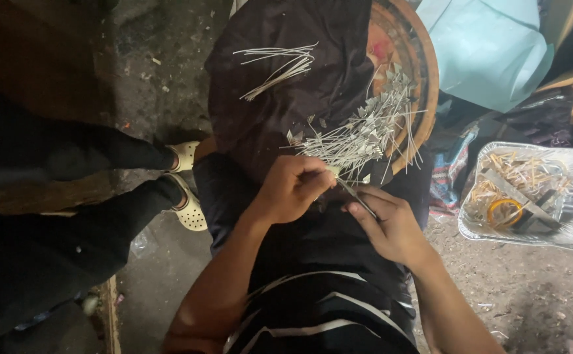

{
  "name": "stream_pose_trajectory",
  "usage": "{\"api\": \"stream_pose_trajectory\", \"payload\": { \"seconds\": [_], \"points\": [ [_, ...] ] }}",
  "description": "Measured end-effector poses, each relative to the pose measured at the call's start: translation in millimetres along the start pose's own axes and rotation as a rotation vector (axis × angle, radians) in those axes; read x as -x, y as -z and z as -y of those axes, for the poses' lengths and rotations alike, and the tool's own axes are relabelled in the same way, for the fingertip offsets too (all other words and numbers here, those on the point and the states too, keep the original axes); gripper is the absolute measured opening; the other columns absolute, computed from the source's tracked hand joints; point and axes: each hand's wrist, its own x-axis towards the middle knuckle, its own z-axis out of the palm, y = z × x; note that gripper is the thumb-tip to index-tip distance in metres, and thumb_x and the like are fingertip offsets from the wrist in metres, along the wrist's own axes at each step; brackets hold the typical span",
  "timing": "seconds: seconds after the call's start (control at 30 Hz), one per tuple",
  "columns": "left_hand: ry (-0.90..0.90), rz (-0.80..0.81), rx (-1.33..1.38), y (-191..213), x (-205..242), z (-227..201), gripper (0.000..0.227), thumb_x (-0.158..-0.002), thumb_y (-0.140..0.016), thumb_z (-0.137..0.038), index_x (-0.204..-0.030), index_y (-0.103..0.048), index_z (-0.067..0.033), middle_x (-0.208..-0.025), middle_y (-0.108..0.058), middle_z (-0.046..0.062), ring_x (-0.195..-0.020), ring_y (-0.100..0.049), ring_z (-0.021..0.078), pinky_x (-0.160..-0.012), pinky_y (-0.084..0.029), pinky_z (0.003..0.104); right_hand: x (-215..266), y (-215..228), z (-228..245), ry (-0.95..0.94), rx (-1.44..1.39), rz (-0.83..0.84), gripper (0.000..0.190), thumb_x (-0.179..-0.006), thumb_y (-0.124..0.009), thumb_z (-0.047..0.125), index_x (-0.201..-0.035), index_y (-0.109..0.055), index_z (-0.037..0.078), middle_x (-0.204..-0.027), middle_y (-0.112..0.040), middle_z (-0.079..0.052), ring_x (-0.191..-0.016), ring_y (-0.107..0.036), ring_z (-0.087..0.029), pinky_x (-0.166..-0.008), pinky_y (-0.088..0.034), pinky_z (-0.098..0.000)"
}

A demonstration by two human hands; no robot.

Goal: The person sits on the floor and uses a small knife to trim the ends of numerous thin metal wire pins. They pick up individual pins from a pile on a dark cloth, cut the tips, and place the trimmed pieces back onto the pile.

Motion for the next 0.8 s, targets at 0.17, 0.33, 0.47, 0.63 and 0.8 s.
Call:
{"api": "stream_pose_trajectory", "payload": {
  "seconds": [0.17,0.33,0.47,0.63,0.8],
  "points": [
    [0.012,0.069,-0.032,4,-7,-12,0.029,-0.095,-0.067,-0.014,-0.068,-0.063,-0.0056,-0.046,-0.047,0.003,-0.049,-0.045,0.0098,-0.045,-0.037,0.030,9,2,-7,-0.032,0.016,0.009,0.032,-0.103,-0.059,0.016,-0.076,-0.069,0.001,-0.074,-0.071,-0.016,-0.070,-0.073,-0.037,-0.061,-0.058,-0.0384],
    [0.036,0.135,-0.049,5,-9,-7,0.031,-0.095,-0.066,-0.014,-0.066,-0.063,-0.0044,-0.044,-0.045,0.003,-0.047,-0.040,0.0099,-0.045,-0.036,0.030,18,4,-14,-0.073,0.011,0.034,0.031,-0.101,-0.060,0.015,-0.074,-0.068,0.002,-0.069,-0.067,-0.015,-0.066,-0.071,-0.037,-0.057,-0.056,-0.0382],
    [0.063,0.240,-0.047,9,-10,0,0.032,-0.098,-0.065,-0.021,-0.069,-0.065,-0.0077,-0.047,-0.051,0.001,-0.047,-0.044,0.0096,-0.046,-0.036,0.027,22,10,-19,-0.055,0.018,0.095,0.031,-0.101,-0.060,0.016,-0.076,-0.069,0.001,-0.073,-0.070,-0.017,-0.072,-0.074,-0.038,-0.063,-0.058,-0.0392],
    [0.057,0.291,-0.095,12,-13,4,0.033,-0.097,-0.064,-0.018,-0.066,-0.064,-0.0078,-0.047,-0.049,0.001,-0.047,-0.043,0.0090,-0.045,-0.035,0.028,21,14,-16,-0.056,0.013,0.115,0.031,-0.100,-0.061,0.015,-0.074,-0.068,0.000,-0.074,-0.070,-0.019,-0.074,-0.073,-0.042,-0.063,-0.058,-0.0415],
    [0.047,0.362,-0.134,11,-19,-10,0.035,-0.100,-0.060,-0.019,-0.066,-0.061,-0.0105,-0.051,-0.054,0.001,-0.051,-0.047,0.0093,-0.048,-0.038,0.028,15,16,-10,-0.143,-0.124,0.144,0.034,-0.102,-0.058,0.018,-0.074,-0.071,0.004,-0.065,-0.068,-0.013,-0.062,-0.071,-0.033,-0.059,-0.056,-0.0383]
  ]
}}
